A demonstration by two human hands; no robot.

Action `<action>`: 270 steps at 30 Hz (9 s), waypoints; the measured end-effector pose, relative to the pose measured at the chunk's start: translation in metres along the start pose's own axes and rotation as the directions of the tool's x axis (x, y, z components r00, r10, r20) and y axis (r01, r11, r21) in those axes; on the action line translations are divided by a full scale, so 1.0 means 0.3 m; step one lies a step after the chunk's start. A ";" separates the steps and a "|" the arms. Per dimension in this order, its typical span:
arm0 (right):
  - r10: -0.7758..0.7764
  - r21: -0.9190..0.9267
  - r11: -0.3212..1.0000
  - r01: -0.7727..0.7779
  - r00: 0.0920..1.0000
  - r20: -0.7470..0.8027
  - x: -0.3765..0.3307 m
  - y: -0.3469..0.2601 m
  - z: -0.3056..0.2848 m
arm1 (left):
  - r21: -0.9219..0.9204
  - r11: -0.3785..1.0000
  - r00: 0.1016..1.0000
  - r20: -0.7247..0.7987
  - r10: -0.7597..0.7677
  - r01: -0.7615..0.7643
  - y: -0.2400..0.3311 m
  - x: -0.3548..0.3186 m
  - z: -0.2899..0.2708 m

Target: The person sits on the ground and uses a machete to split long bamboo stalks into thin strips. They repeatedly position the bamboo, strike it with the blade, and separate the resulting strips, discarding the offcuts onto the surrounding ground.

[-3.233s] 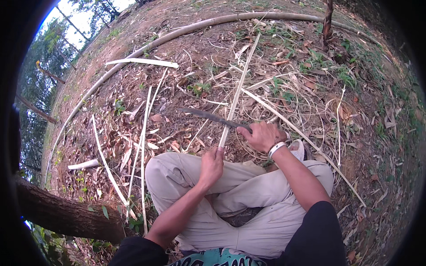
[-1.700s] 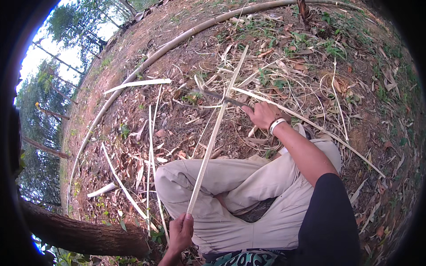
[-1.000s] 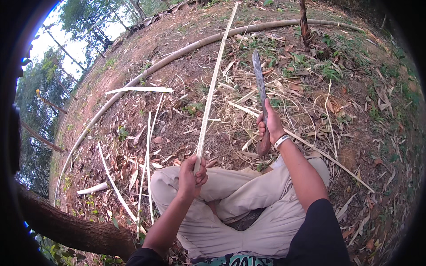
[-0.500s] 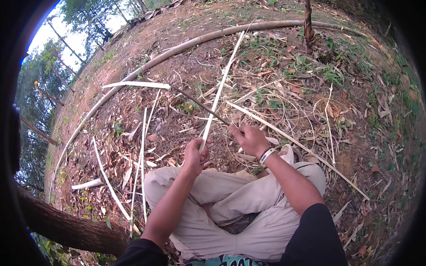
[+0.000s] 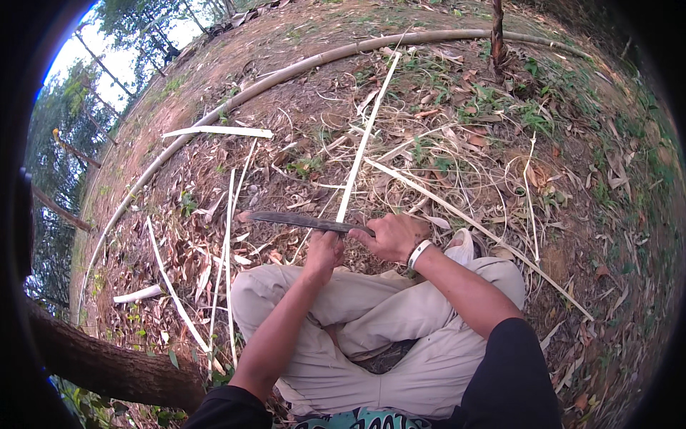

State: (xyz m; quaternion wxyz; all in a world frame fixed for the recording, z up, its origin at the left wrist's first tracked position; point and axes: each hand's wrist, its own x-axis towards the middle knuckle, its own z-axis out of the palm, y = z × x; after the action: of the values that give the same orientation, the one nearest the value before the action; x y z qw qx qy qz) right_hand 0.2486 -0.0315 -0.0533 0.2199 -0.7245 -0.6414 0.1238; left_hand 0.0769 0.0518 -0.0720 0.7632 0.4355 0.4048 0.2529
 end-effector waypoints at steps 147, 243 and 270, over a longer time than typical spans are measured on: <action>0.274 0.923 0.366 -0.121 0.962 0.017 -0.008 -0.029 -0.150 | -0.286 0.763 0.804 -0.052 0.592 -0.580 0.124 -0.162 0.193; 0.221 0.285 0.861 -0.421 0.814 0.537 0.189 0.123 0.331 | 0.256 0.794 0.778 -0.184 0.600 -0.551 0.418 0.164 -0.209; 0.156 0.171 0.970 -0.175 0.981 0.119 0.054 0.010 0.224 | 0.418 0.637 0.679 -0.064 0.732 -0.647 0.365 0.300 -0.277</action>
State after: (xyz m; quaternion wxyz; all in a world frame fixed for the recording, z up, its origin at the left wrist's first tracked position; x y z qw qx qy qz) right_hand 0.2227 -0.0050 -0.1118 0.2397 -0.7451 -0.5753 0.2372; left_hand 0.0526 0.2104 -0.0368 0.4613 0.6580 0.3299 0.4954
